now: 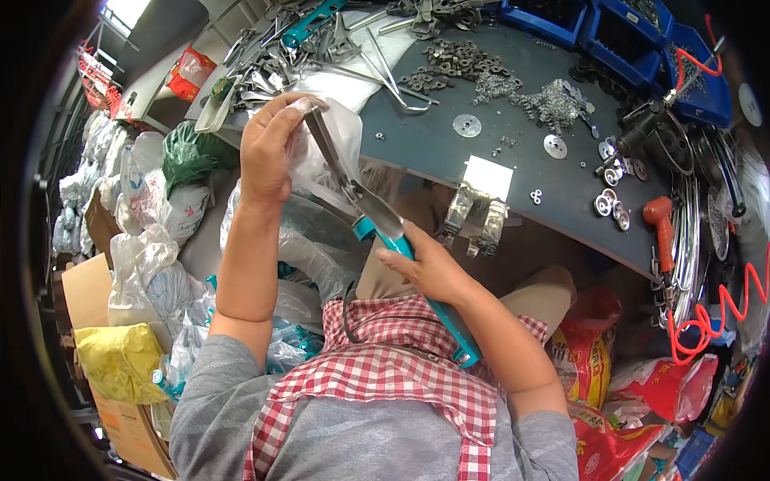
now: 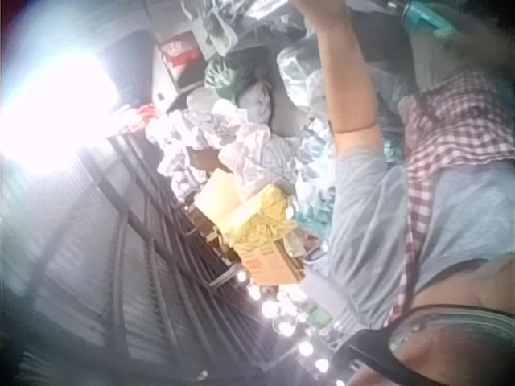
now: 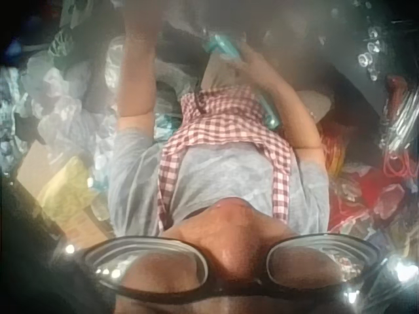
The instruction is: Assembling the components of a manual caulking gun including the frame, rod, and piston using hand tools.
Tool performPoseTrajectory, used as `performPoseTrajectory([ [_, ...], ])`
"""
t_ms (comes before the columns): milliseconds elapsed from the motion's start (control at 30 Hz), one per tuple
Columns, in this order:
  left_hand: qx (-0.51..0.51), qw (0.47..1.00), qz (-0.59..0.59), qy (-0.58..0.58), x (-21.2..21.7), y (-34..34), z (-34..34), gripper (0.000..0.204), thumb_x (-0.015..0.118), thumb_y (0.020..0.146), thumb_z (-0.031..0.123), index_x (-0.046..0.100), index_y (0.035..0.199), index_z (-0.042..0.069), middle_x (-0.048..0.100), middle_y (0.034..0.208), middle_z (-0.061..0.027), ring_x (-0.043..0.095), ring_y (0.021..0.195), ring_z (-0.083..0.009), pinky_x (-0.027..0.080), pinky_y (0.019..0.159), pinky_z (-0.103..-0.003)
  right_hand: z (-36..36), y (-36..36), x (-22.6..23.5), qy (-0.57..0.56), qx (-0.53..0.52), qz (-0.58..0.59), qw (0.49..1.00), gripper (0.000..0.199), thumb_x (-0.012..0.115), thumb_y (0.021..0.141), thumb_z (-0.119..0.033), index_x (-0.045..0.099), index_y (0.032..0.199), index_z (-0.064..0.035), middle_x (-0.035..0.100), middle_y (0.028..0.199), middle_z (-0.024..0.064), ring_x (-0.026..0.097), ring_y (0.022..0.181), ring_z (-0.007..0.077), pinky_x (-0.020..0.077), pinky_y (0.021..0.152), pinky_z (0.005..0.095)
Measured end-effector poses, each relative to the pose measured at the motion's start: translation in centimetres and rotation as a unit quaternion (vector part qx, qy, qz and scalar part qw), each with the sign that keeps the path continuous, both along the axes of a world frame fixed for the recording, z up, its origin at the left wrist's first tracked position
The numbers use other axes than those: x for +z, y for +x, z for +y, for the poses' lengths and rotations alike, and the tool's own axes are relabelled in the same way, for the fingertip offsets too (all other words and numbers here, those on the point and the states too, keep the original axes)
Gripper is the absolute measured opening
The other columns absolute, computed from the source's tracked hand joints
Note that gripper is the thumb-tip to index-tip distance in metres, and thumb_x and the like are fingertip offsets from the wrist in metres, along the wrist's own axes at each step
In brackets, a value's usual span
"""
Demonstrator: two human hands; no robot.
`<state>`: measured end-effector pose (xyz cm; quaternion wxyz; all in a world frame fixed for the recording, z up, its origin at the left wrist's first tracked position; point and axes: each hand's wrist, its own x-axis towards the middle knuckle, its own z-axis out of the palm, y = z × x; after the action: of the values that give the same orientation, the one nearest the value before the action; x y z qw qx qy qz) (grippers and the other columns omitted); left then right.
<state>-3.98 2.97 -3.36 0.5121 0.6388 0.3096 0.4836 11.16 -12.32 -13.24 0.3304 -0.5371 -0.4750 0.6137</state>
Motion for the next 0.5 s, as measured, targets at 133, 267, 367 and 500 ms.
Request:
performPoseTrajectory([
  [133, -0.011, 0.999, -0.025, -0.041, 0.3, 0.4, 0.1, 0.019, 0.049, 0.083, 0.007, 0.063, 0.091, -0.003, 0.063, 0.079, -0.0057, 0.055, 0.069, -0.0078, 0.041, 0.065, -0.019, 0.3, -0.3, -0.4, 0.021, -0.022, 0.006, 1.000, 0.061, 0.056, 0.086, -0.031, 0.029, 0.135, -0.0062, 0.052, 0.094, 0.0107, 0.053, 0.072, 0.0169, 0.0449, 0.065, 0.0293],
  [267, 0.218, 0.883, 0.146, 0.389, 1.1, 1.0, -0.6, 0.017, 0.052, 0.081, 0.005, 0.065, 0.091, 0.001, 0.053, 0.056, 0.0012, 0.043, 0.047, -0.0060, 0.035, 0.046, -0.020, 0.6, -0.3, -1.6, 0.090, -0.059, -0.105, 0.989, 0.064, 0.055, 0.086, -0.034, 0.028, 0.134, -0.0024, 0.050, 0.113, 0.0194, 0.055, 0.097, 0.0284, 0.0432, 0.082, 0.0352],
  [367, 0.212, 0.778, 0.207, 0.554, 1.5, 0.3, -0.5, 0.018, 0.052, 0.081, 0.010, 0.066, 0.091, 0.003, 0.051, 0.055, 0.0032, 0.043, 0.049, -0.0044, 0.035, 0.045, -0.020, 0.5, -0.3, -1.6, 0.091, -0.075, -0.099, 0.988, 0.066, 0.053, 0.086, -0.037, 0.027, 0.134, 0.0002, 0.041, 0.125, 0.0244, 0.044, 0.115, 0.0358, 0.0358, 0.094, 0.0386],
  [500, 0.036, 0.996, -0.056, 0.055, 1.9, 1.1, 0.2, 0.025, 0.044, 0.085, 0.010, 0.065, 0.091, -0.002, 0.043, 0.051, 0.0087, 0.032, 0.041, -0.0017, 0.026, 0.040, -0.019, -0.3, -0.5, 0.3, 0.146, -0.078, -0.164, 0.973, 0.066, 0.051, 0.086, -0.040, 0.026, 0.134, -0.0008, 0.043, 0.122, 0.0234, 0.047, 0.111, 0.0359, 0.0381, 0.091, 0.0390],
])
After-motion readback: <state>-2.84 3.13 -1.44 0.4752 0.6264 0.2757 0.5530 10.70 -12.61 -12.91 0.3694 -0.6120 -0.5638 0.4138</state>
